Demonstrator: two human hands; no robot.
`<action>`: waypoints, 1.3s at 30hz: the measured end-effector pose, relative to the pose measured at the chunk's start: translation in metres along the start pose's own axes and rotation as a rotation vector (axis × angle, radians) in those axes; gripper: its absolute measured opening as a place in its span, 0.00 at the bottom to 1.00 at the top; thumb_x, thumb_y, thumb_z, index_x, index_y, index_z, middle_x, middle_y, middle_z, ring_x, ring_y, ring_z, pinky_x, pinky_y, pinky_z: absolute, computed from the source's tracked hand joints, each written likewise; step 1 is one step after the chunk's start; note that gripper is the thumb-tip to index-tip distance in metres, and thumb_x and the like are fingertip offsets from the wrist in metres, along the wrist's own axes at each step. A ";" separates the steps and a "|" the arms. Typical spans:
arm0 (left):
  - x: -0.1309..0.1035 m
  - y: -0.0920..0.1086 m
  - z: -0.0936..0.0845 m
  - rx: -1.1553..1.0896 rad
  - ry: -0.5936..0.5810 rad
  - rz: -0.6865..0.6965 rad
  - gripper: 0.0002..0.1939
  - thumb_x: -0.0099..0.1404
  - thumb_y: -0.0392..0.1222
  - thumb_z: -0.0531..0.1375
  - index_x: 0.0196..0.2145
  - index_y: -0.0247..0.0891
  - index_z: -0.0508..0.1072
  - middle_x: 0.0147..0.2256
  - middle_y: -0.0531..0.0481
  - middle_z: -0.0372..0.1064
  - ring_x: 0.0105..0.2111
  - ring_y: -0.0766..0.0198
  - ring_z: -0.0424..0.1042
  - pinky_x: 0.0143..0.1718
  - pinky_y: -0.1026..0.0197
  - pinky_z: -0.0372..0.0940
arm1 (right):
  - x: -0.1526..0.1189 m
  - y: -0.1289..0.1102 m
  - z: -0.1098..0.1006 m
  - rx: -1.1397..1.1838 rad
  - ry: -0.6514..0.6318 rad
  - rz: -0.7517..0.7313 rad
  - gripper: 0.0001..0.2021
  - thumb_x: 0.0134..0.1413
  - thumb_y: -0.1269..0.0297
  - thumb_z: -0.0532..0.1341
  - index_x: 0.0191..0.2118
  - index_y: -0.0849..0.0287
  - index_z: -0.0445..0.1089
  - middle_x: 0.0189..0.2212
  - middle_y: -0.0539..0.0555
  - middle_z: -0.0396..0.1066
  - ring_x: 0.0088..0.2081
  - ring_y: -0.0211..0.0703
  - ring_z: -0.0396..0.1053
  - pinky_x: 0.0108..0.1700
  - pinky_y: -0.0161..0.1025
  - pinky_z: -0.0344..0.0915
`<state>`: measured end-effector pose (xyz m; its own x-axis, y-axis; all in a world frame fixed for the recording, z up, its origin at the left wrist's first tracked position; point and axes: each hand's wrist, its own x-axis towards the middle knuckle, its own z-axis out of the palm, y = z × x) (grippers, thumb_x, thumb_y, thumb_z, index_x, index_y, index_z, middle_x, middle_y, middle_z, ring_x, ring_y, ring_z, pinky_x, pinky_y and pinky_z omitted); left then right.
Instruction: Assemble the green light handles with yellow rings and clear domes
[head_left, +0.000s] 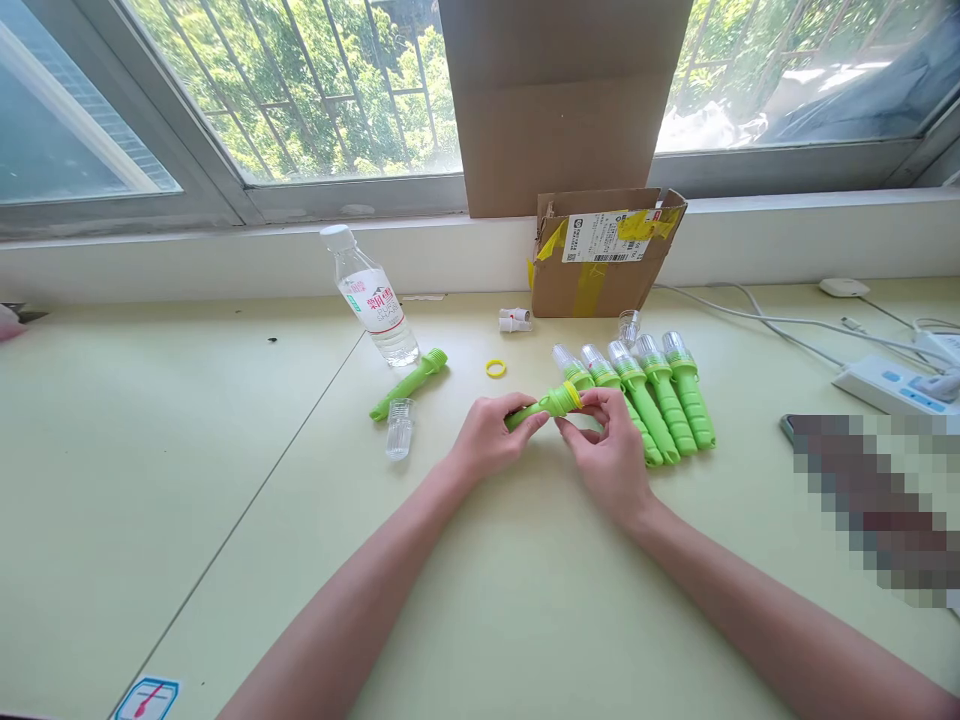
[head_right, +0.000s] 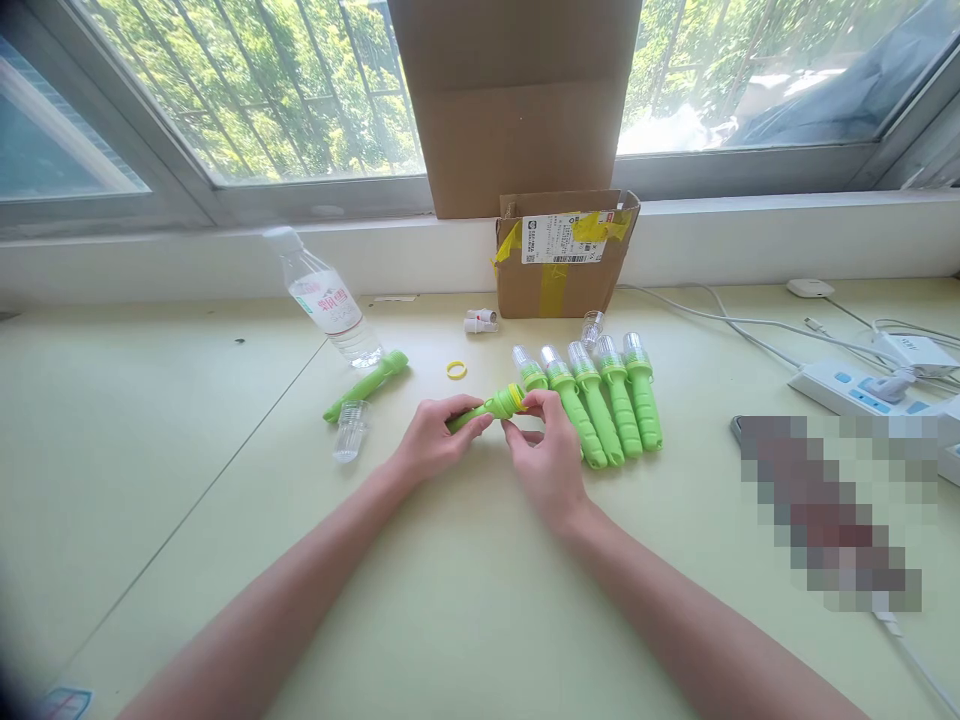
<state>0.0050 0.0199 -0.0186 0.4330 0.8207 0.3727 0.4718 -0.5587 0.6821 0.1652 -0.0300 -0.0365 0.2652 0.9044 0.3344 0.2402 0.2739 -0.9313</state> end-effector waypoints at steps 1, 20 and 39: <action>0.000 0.000 -0.001 -0.013 -0.014 -0.005 0.14 0.64 0.49 0.56 0.31 0.36 0.74 0.20 0.55 0.66 0.18 0.73 0.54 0.20 0.67 0.53 | 0.000 0.000 0.000 0.005 0.001 -0.006 0.13 0.51 0.60 0.64 0.40 0.53 0.60 0.42 0.55 0.68 0.48 0.49 0.68 0.34 0.41 0.74; -0.003 -0.011 0.008 0.392 0.329 0.369 0.05 0.62 0.41 0.61 0.33 0.39 0.68 0.29 0.51 0.71 0.29 0.66 0.71 0.28 0.66 0.62 | 0.001 -0.004 0.001 0.080 0.046 -0.011 0.14 0.51 0.58 0.66 0.38 0.54 0.61 0.39 0.52 0.71 0.35 0.44 0.73 0.30 0.41 0.73; -0.005 -0.006 0.007 0.617 0.250 0.410 0.11 0.68 0.46 0.53 0.38 0.36 0.67 0.28 0.50 0.72 0.26 0.65 0.70 0.25 0.63 0.57 | 0.000 -0.005 0.001 0.087 0.073 -0.017 0.14 0.50 0.58 0.66 0.39 0.54 0.62 0.37 0.52 0.68 0.39 0.45 0.72 0.31 0.41 0.74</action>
<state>0.0048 0.0182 -0.0290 0.5136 0.4958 0.7003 0.6847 -0.7287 0.0137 0.1632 -0.0309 -0.0314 0.3301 0.8739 0.3568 0.1643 0.3190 -0.9334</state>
